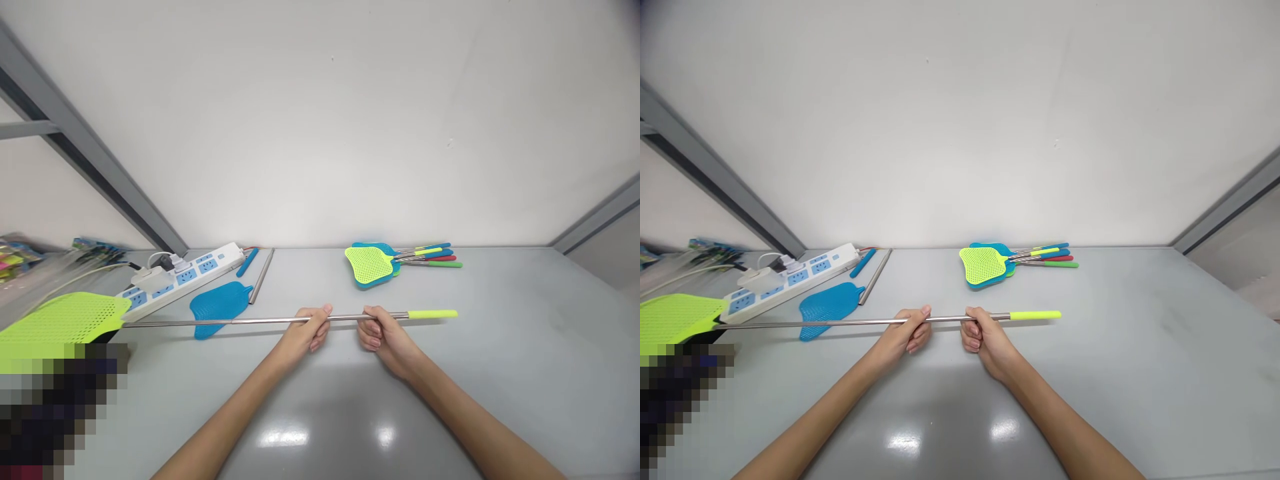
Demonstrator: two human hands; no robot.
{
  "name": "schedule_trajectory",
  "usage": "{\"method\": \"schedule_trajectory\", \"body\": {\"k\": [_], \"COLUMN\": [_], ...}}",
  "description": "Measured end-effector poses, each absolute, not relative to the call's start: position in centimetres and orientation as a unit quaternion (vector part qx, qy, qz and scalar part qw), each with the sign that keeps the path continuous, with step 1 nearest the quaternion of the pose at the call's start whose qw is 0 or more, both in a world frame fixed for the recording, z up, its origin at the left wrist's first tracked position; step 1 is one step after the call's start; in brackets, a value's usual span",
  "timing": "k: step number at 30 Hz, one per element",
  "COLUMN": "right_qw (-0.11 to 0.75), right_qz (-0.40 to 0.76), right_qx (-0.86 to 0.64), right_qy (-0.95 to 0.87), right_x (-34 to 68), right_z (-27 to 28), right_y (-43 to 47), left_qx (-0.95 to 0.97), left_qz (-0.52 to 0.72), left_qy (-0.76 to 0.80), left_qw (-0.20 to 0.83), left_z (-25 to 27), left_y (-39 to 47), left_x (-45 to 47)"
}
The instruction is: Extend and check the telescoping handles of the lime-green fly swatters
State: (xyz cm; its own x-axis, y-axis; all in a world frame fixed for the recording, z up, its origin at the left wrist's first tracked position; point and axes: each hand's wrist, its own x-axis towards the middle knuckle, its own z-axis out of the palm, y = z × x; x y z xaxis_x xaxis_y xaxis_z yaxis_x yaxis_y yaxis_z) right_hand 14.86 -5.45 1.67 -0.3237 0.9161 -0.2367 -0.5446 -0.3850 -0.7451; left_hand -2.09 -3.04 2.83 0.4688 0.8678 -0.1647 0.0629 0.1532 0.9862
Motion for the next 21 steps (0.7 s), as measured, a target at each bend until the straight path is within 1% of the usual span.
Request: {"method": "schedule_trajectory", "body": {"k": [7, 15, 21], "right_qw": [0.482, 0.526, 0.528], "right_qz": [0.754, 0.719, 0.712], "right_qx": [-0.341, -0.378, -0.382], "right_qy": [-0.289, -0.252, -0.259], "right_x": [14.86, 15.02, 15.45], "right_z": [1.99, 1.58, 1.77], "right_y": [-5.45, -5.23, -4.83], "left_qx": [0.575, 0.583, 0.551], "left_qz": [0.292, 0.269, 0.261], "left_qy": [0.417, 0.412, 0.391], "left_qw": [0.641, 0.647, 0.689], "left_z": [2.79, 2.76, 3.41], "left_y": [-3.24, -3.56, -3.47], "left_x": [-1.8, -1.29, -1.13]}}
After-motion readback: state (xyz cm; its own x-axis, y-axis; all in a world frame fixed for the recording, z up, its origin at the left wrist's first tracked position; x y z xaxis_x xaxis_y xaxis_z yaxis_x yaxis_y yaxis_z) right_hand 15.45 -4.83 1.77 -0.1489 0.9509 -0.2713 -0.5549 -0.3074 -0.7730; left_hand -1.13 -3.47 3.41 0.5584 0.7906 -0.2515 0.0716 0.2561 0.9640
